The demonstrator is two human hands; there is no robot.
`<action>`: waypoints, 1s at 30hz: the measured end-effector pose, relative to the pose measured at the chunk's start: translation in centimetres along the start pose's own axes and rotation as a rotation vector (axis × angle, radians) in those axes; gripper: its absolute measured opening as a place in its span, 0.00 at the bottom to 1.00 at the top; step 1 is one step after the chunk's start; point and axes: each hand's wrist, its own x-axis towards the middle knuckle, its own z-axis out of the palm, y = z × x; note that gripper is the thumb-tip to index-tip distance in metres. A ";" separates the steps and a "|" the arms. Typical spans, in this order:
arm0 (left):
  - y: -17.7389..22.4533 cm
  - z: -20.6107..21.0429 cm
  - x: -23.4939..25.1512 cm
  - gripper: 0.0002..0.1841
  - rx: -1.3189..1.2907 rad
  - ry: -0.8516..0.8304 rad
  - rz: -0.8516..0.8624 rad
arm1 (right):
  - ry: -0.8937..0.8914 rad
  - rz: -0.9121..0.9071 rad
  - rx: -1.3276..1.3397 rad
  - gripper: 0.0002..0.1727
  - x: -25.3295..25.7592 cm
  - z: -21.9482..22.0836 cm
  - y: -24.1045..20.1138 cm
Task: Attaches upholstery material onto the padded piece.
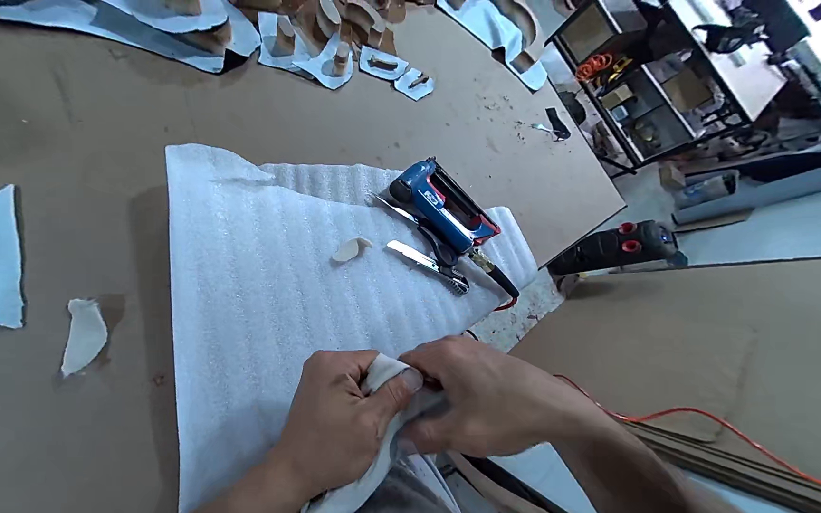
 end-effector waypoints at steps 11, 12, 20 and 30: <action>5.0 -2.8 -1.1 0.22 0.676 -0.299 -0.184 | 0.657 -0.353 -0.022 0.16 1.2 4.8 1.6; 5.2 -2.8 -1.0 0.19 0.680 -0.292 -0.225 | 0.702 -0.392 -0.033 0.14 1.4 5.0 1.9; 4.3 -3.1 -1.5 0.14 0.521 -0.173 -0.193 | 0.780 -0.512 0.033 0.10 2.1 5.4 2.6; 1.5 -3.6 -0.4 0.11 0.111 -0.194 -0.120 | 1.682 -0.363 -0.342 0.30 6.7 11.8 4.5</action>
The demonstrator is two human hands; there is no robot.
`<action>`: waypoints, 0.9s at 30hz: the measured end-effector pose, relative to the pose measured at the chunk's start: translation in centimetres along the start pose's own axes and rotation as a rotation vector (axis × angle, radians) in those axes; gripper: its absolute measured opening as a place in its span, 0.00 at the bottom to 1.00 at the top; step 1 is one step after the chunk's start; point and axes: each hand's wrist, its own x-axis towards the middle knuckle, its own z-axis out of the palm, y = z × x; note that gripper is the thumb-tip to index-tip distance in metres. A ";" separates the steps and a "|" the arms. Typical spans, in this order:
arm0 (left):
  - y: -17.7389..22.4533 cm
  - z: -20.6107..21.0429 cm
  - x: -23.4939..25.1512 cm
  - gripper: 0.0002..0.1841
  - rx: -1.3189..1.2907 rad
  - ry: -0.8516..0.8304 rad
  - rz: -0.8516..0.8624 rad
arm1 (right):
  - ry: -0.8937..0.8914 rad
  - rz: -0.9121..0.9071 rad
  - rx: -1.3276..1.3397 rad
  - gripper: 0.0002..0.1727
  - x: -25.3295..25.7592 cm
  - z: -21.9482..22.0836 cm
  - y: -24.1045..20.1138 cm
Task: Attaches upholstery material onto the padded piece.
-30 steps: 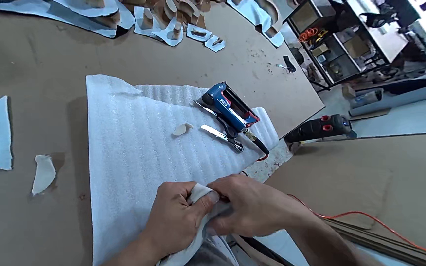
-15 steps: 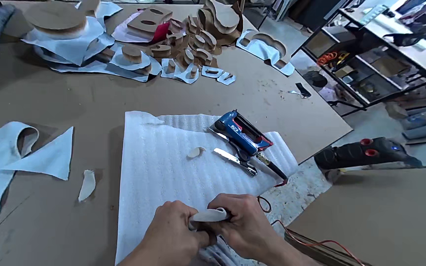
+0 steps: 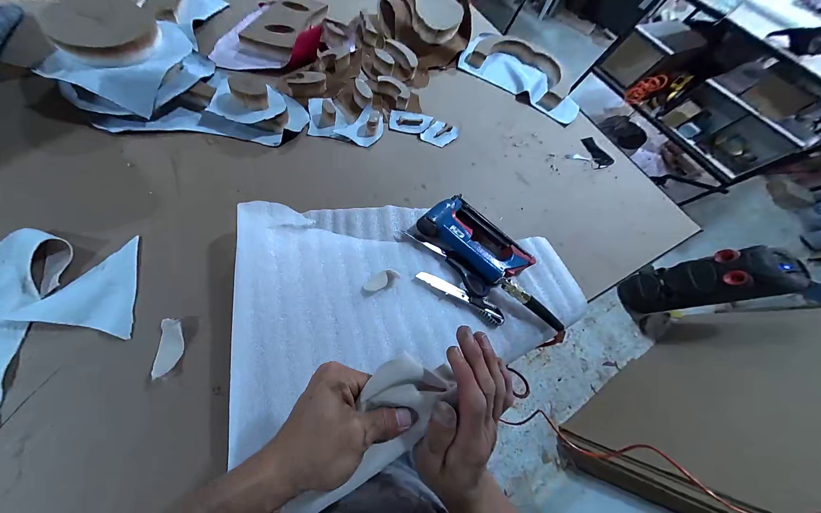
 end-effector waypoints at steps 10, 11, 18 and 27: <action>-0.7 1.1 -0.5 0.07 -0.234 0.089 0.021 | -0.094 -0.013 0.194 0.40 4.4 0.5 -7.2; -0.7 1.3 -0.6 0.08 -0.212 0.083 0.047 | -0.123 -0.008 0.313 0.38 5.3 0.0 -7.2; -0.2 1.0 -0.8 0.07 -0.179 -0.014 -0.277 | -0.625 0.142 -0.225 0.28 15.4 0.4 7.2; -0.2 1.1 -0.9 0.08 -0.201 -0.049 -0.425 | -0.982 0.274 -0.557 0.46 16.3 7.0 16.0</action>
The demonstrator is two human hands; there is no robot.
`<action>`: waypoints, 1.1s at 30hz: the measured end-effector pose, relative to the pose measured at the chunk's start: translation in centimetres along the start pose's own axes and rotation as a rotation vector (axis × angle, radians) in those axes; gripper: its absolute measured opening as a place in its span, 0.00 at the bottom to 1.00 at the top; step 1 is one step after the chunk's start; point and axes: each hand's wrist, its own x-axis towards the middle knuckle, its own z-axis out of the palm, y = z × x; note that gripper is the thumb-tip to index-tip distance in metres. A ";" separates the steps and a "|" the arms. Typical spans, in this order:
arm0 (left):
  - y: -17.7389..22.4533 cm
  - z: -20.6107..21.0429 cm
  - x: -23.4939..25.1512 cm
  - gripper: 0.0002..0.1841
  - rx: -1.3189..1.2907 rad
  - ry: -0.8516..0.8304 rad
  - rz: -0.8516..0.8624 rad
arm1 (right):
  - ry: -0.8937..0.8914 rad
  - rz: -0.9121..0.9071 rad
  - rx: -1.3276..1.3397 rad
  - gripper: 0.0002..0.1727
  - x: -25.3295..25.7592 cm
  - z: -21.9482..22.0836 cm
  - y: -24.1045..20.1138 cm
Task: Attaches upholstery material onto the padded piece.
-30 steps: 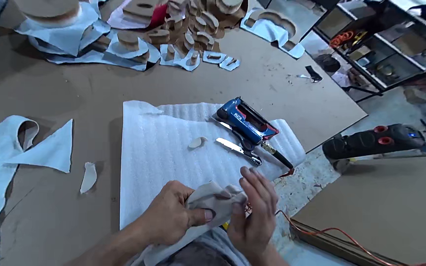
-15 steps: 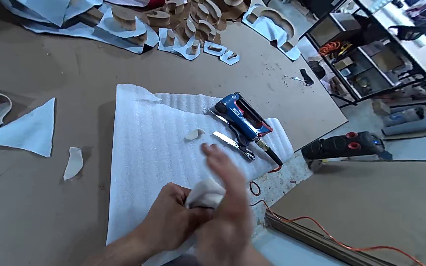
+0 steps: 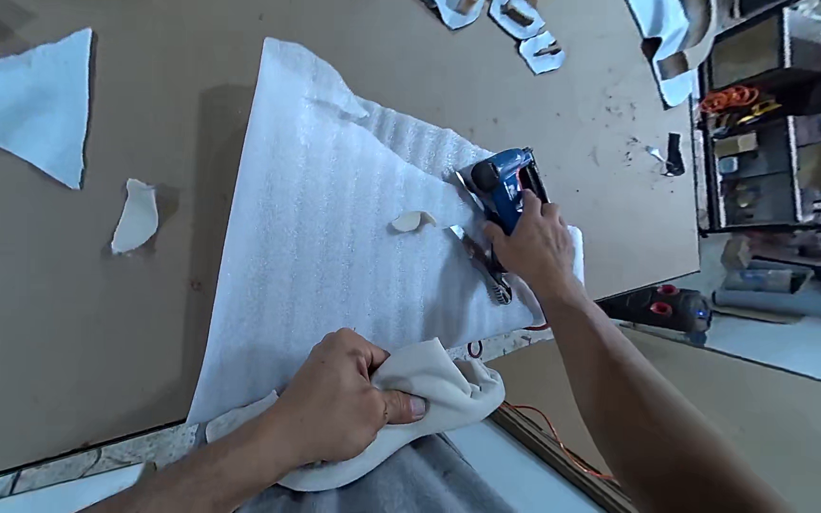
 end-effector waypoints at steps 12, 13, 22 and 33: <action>-0.1 -0.2 1.2 0.07 -0.139 -0.116 -0.121 | -0.370 -0.042 0.097 0.33 5.2 -5.6 2.4; -0.2 -0.3 1.3 0.07 -0.156 -0.132 -0.129 | -0.376 -0.009 0.123 0.25 4.1 -7.4 1.8; -1.0 -0.2 2.4 0.08 -0.248 -0.230 -0.176 | -0.867 0.472 0.591 0.11 -10.8 -20.7 -7.1; -1.5 -0.3 2.8 0.08 -0.243 -0.252 -0.151 | -1.263 0.374 0.494 0.16 -12.9 -19.5 -10.2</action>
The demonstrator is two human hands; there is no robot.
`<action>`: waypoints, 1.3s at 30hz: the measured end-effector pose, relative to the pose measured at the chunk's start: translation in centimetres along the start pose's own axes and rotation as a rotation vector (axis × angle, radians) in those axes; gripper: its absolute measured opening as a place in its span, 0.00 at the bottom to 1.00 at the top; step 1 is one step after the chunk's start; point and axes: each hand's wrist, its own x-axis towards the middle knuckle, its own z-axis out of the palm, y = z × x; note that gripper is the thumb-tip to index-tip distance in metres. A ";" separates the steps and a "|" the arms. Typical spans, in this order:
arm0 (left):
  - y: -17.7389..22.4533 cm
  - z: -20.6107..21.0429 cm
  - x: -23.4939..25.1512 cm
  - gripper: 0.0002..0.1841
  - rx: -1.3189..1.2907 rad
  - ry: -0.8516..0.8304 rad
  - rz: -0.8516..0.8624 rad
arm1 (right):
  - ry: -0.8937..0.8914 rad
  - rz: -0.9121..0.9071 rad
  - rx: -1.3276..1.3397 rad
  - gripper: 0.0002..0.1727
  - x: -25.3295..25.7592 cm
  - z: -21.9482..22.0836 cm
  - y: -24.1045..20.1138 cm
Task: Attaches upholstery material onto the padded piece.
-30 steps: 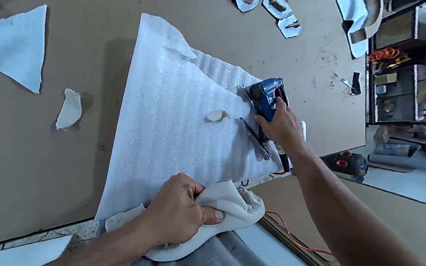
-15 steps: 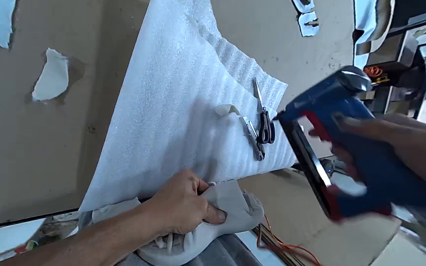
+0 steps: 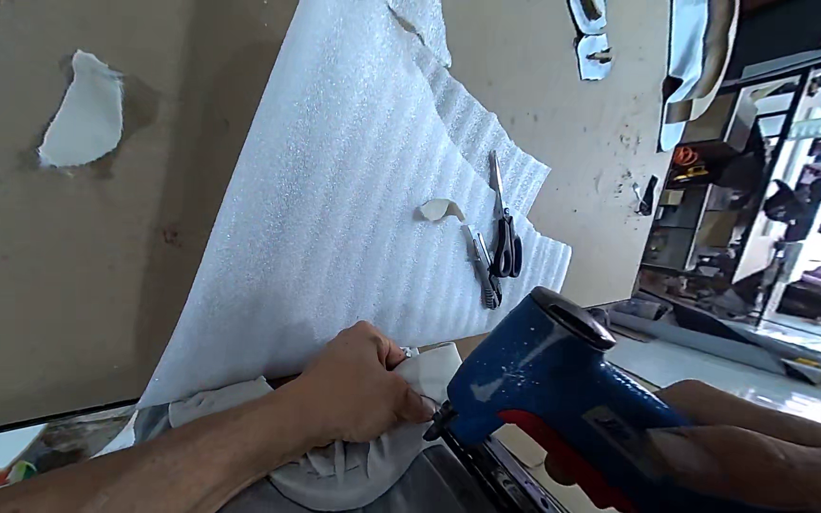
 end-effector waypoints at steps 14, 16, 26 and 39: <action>-0.5 0.1 0.4 0.08 -0.050 -0.012 0.005 | -0.134 -0.041 0.115 0.15 1.9 -0.6 1.7; -0.6 0.2 0.4 0.06 -0.060 -0.015 -0.008 | -0.161 -0.020 0.085 0.15 2.4 -0.9 1.9; 0.3 -0.5 0.5 0.03 0.014 -0.135 0.128 | 0.205 -0.137 0.329 0.17 -1.2 -4.5 3.6; -1.6 -0.1 2.6 0.06 0.186 -0.102 0.616 | 0.118 -0.142 0.317 0.23 0.3 -4.0 5.5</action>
